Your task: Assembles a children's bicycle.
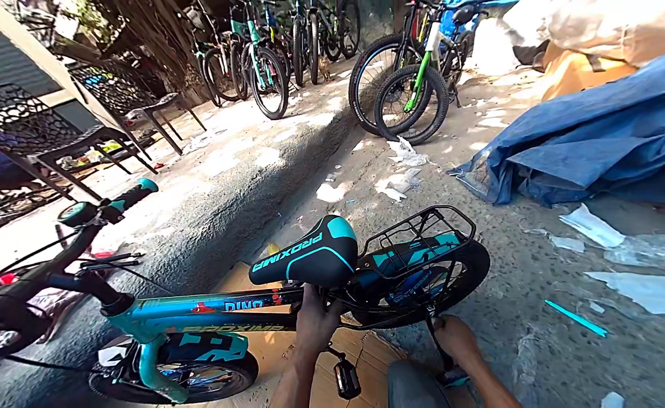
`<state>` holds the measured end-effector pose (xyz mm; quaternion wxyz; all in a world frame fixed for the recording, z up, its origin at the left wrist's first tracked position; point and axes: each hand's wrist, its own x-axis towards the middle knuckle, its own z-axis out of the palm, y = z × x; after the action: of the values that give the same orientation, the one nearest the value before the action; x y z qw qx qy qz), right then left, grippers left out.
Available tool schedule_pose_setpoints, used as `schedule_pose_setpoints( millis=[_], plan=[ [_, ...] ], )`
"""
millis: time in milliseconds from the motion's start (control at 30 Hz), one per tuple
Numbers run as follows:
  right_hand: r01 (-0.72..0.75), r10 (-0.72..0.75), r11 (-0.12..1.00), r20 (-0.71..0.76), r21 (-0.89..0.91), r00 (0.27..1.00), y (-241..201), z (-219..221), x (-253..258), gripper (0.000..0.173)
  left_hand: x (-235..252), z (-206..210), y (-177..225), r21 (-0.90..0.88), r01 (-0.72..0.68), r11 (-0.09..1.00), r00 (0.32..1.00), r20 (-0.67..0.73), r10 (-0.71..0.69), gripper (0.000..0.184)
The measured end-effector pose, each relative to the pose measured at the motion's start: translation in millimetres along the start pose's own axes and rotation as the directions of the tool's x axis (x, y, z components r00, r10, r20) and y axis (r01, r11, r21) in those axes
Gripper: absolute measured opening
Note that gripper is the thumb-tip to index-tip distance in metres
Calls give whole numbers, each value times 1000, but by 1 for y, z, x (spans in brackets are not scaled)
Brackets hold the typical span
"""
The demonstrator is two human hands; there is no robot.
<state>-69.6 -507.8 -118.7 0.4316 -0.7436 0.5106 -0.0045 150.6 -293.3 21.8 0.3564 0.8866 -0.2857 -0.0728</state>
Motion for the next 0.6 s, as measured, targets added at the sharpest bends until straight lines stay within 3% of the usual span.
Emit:
schedule_pose_setpoints(
  millis=[67,133,200,233,267,300,333,367,433,533,600],
  plan=[
    [8,-39,940,-83,-341,996,-19,-2,-18,35,0,-2,-3,-20,7,1000,1000,27,-7,81],
    [-13,-65,912,-177,-409,982,-19,2,-26,37,1,-5,-5,-43,19,999,999,47,-17,81],
    [-4,-29,990,-235,-140,971,-1,5,-19,37,2,-5,-6,-66,21,998,997,74,-16,81],
    [20,15,987,-217,158,976,10,10,-14,37,2,-6,-7,-74,21,997,996,87,-15,81],
    [11,72,871,-148,492,986,16,16,-10,36,3,-7,-7,-82,19,996,996,93,-11,81],
    [-53,131,661,-46,748,990,14,18,-10,34,4,-8,-8,-95,17,995,995,97,-8,80],
    [-139,193,450,55,882,980,8,19,-12,32,3,-7,-9,-107,16,994,995,97,-5,78],
    [-219,249,278,150,935,957,2,18,-13,39,2,-7,-9,-114,15,993,996,93,-4,77],
    [-278,283,68,249,958,926,-8,17,-12,48,2,-7,-9,-117,9,993,997,81,1,76],
    [-167,282,-114,193,979,940,-15,25,-14,25,2,-6,-8,-96,3,995,997,73,4,78],
    [-122,267,-190,171,974,949,-15,32,-15,29,2,-6,-9,-77,3,997,998,69,2,78]
  ],
)
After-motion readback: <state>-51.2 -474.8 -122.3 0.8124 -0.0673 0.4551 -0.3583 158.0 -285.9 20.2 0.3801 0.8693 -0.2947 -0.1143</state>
